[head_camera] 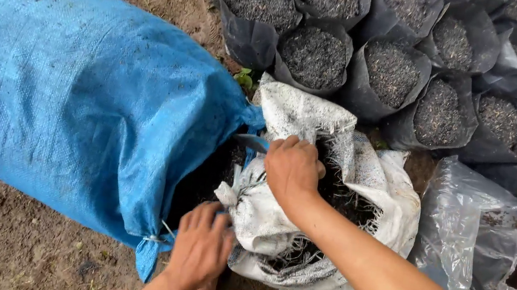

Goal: A person uses a hand trowel to mix soil and compost inside a sack, preparing it for nursery bags.

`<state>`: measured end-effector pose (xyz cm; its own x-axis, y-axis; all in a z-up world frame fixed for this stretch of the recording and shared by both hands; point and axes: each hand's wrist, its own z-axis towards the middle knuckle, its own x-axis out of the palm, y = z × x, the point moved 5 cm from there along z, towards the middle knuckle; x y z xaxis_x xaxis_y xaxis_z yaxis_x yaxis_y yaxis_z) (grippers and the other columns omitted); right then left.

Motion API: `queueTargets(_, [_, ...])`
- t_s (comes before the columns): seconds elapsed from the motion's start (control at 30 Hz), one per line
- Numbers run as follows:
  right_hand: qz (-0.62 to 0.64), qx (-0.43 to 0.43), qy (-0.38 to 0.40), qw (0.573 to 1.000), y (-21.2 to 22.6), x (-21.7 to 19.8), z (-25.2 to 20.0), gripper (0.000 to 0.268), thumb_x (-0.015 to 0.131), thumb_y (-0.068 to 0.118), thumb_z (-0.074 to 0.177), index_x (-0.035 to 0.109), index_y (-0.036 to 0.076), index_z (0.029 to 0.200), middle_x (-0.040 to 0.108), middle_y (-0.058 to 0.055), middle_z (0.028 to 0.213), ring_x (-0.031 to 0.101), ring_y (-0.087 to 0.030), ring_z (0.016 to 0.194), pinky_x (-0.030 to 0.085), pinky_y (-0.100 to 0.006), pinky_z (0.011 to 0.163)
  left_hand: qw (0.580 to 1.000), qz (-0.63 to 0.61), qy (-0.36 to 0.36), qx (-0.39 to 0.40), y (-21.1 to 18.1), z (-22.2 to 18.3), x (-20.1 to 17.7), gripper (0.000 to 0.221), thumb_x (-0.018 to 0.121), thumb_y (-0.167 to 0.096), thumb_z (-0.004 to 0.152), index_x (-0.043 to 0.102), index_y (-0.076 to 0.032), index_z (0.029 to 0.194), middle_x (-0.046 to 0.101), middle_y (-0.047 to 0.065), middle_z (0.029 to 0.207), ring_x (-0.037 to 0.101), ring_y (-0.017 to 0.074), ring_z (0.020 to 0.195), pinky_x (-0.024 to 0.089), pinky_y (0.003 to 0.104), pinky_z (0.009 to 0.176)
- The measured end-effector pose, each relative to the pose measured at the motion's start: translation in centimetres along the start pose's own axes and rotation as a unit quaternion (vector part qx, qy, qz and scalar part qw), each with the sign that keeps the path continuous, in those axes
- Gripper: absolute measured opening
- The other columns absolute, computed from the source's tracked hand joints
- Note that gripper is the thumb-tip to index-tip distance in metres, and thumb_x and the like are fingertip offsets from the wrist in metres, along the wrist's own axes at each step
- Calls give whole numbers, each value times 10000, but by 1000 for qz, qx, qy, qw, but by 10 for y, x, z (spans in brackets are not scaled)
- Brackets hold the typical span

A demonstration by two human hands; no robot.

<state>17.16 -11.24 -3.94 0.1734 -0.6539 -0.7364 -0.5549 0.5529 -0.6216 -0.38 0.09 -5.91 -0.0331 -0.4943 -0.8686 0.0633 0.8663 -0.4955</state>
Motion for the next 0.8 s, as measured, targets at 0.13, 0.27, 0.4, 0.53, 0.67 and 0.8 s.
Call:
queueTargets(0.13, [7,-21,22,1000,11,7,-5,186,526,93,920,680,73,1023,607,-72,728,533,-228,525,295,-344,384,999,-20,-28,-38,41,17,-5,128,517,-198,961,535,-85,903,580,157,815,561,369,808,431,508,702])
queueTargets(0.27, [69,-26,-153,985,9,7,0,142,619,135,750,621,142,608,452,-48,515,467,-189,456,346,-384,400,996,49,-4,-73,62,41,1,530,603,-138,849,493,-94,1366,592,195,1206,666,367,1028,583,430,811])
queueTargets(0.4, [64,-8,-197,978,-13,-18,-3,55,617,131,745,629,91,709,426,-76,528,470,-225,429,331,-372,392,989,6,-6,-150,42,64,-35,815,629,-68,830,304,-20,1575,450,328,1444,596,496,1174,575,520,906])
queueTargets(0.53, [58,-8,-206,977,0,15,6,178,645,246,801,609,96,712,451,-69,533,508,-222,439,381,-369,395,989,33,-32,-142,39,66,-37,877,644,-48,821,245,-14,1601,388,338,1482,560,490,1223,620,511,847])
queueTargets(0.67, [73,-73,-223,969,14,19,-17,100,591,155,776,601,121,682,487,-73,513,520,-217,431,391,-368,386,984,109,-29,-140,39,53,-30,924,700,-154,775,279,-77,1594,302,316,1544,571,444,1181,651,455,740])
queueTargets(0.8, [112,-55,-249,961,2,2,-6,106,568,148,794,650,95,753,524,-80,551,554,-233,450,402,-381,395,986,68,-55,-141,46,56,-38,852,631,-84,823,287,-98,1603,267,332,1561,547,484,1221,651,494,747])
